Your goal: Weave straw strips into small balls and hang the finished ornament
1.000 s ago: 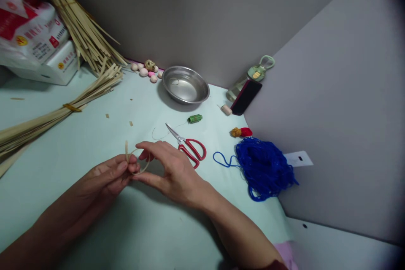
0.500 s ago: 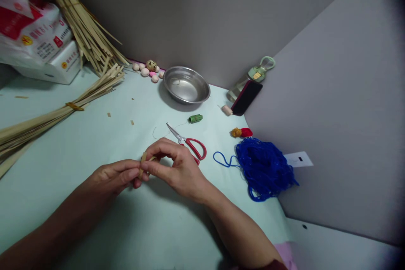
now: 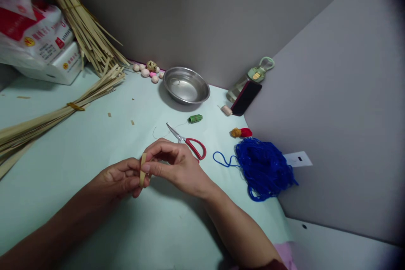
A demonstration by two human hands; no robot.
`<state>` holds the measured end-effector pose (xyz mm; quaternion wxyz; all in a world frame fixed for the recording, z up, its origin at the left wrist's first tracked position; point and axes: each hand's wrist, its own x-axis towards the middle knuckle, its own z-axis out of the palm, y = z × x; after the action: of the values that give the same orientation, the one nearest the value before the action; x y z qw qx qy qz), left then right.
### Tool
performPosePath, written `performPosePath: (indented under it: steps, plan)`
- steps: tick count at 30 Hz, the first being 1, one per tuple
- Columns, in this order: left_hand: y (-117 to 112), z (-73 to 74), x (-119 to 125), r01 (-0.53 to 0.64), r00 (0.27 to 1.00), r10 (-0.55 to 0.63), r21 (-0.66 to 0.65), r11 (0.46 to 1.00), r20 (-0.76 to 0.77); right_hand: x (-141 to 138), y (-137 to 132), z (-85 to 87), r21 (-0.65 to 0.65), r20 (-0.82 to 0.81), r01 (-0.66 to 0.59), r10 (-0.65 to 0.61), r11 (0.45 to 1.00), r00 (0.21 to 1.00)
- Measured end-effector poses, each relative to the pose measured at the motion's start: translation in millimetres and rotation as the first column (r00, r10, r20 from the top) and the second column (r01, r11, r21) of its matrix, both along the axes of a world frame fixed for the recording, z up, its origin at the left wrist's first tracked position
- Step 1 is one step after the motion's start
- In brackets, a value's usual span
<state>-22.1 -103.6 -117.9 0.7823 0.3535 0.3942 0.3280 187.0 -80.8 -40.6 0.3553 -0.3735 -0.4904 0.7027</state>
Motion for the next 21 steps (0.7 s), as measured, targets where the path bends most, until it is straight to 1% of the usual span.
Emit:
performPosePath:
  steps: [2,5,6,9,11,13,15,16,18,21]
  plan:
    - [-1.6,2.0,2.4,-0.026,0.999,0.026,0.004,1.0,-0.034,-1.0,-0.5,-1.6,0.051,0.022,0.051,-0.052,0.997,0.998]
    - [-3.3,7.2,2.4,-0.079,0.981,0.091,0.077,0.994,-0.173,-2.2,-0.4,-6.1,0.153,0.072,0.112,-0.124,0.982,0.99]
    - [-3.7,9.9,2.2,-0.105,0.961,0.131,0.115,0.988,-0.242,-2.6,-0.1,-8.0,0.185,0.092,0.127,-0.145,0.975,0.985]
    - [-4.8,20.5,3.4,-0.176,0.873,0.247,0.2,0.964,-0.421,-4.3,0.0,-13.5,0.296,0.15,0.185,-0.237,0.937,0.96]
    - [-5.8,27.7,5.9,-0.195,0.821,0.298,0.251,0.948,-0.487,-6.1,-1.0,-16.4,0.381,0.174,0.205,-0.287,0.902,0.942]
    - [-6.7,32.9,8.5,-0.185,0.778,0.343,0.329,0.926,-0.527,-7.9,-2.6,-18.3,0.455,0.194,0.202,-0.317,0.867,0.928]
    - [-7.1,34.7,9.8,-0.162,0.738,0.38,0.401,0.902,-0.558,-8.8,-3.7,-19.6,0.495,0.221,0.179,-0.323,0.85,0.92]
    - [-7.1,34.3,9.8,-0.15,0.724,0.39,0.423,0.894,-0.568,-8.5,-3.8,-20.0,0.5,0.236,0.166,-0.318,0.85,0.918]
    - [-6.4,31.5,8.3,-0.122,0.716,0.388,0.443,0.888,-0.581,-6.0,-2.4,-20.3,0.482,0.257,0.133,-0.285,0.866,0.924]
    - [-4.3,26.5,5.1,-0.113,0.714,0.386,0.448,0.887,-0.585,1.6,2.5,-19.1,0.451,0.248,0.062,-0.191,0.89,0.95]
